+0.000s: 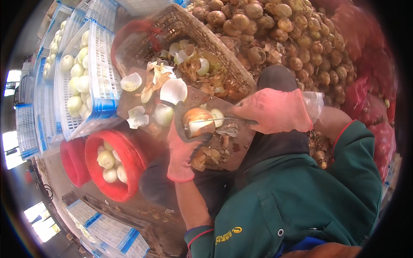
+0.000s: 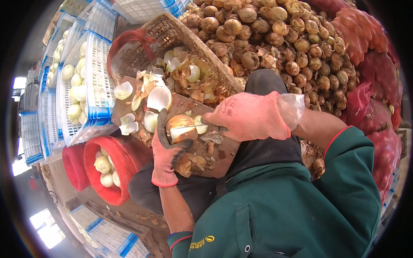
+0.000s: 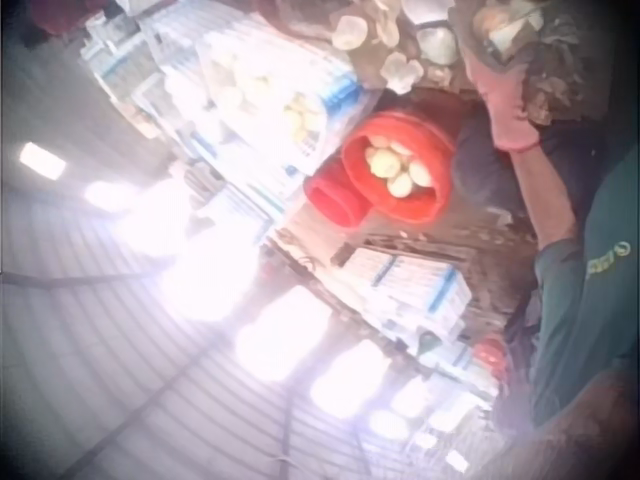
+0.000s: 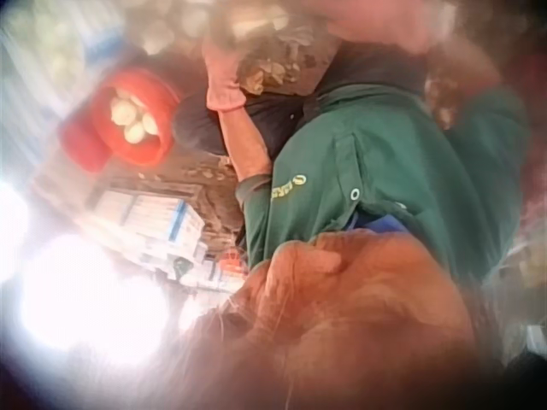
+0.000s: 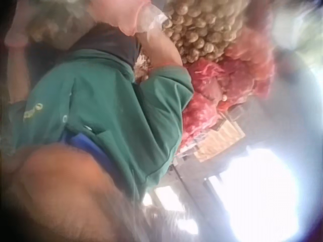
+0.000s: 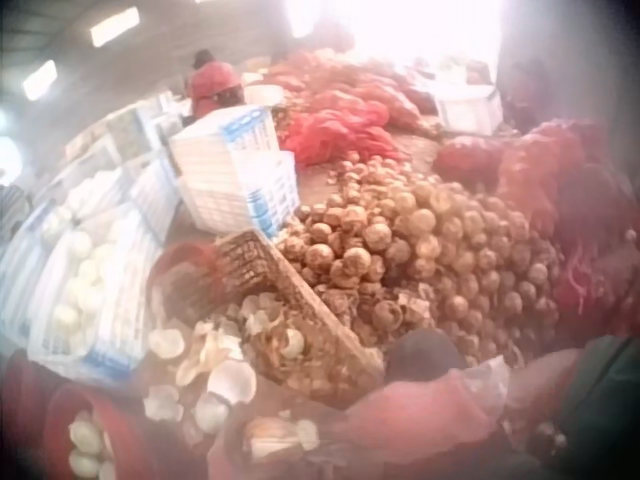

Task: The person sits on the floor and peels onions one by one using a knife. They remove the outer skins and root ends, then place the peeled onions into a red bucket. Onion skins accumulate on a wooden board beside them.

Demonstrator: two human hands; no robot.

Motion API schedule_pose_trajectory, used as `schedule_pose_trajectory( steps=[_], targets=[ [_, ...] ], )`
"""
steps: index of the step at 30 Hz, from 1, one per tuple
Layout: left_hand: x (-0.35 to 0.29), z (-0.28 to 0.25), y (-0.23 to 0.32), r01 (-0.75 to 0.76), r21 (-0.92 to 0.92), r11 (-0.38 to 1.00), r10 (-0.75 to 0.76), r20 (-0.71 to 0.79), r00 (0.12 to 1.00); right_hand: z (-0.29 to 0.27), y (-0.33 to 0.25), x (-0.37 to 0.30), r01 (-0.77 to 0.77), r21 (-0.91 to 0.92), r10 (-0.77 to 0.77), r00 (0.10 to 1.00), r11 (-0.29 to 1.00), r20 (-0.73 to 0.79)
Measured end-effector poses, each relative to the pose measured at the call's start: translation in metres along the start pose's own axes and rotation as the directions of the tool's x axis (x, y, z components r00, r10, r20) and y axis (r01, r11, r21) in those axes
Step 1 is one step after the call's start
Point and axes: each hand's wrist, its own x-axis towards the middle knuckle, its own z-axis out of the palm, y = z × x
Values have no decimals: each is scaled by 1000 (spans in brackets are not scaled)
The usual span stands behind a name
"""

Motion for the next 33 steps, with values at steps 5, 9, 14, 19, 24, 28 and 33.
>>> schedule_pose_trajectory(
  steps=[5, 9, 14, 19, 24, 28, 33],
  targets=[
    [1, 0, 4, -12, 18, 1000, 12, 19, 1000, -12, -7, 24, -50, -32, 55, 983, 998, 174],
    [2, -1, -3, -29, 33, 999, 29, 19, 999, -32, -16, 33, 30, -109, -2, 967, 994, 255],
    [0, -4, -2, 15, 31, 999, -16, 32, 999, -20, -11, 29, -79, -49, 88, 966, 996, 244],
    [0, -4, -5, -16, -60, 998, 18, 39, 999, 17, 19, -23, -158, -20, 159, 976, 987, 149],
    [0, -5, -13, -13, -280, 960, 23, 31, 999, 19, 10, -39, -310, 55, 302, 946, 949, 118],
    [0, 0, -18, 12, -350, 937, -13, -2, 1000, 20, 7, -30, -185, 102, 192, 979, 977, -64],
    [2, 4, -15, 18, -266, 964, -25, -25, 999, 31, -6, -28, -224, 79, 224, 974, 971, 2]
  ],
)
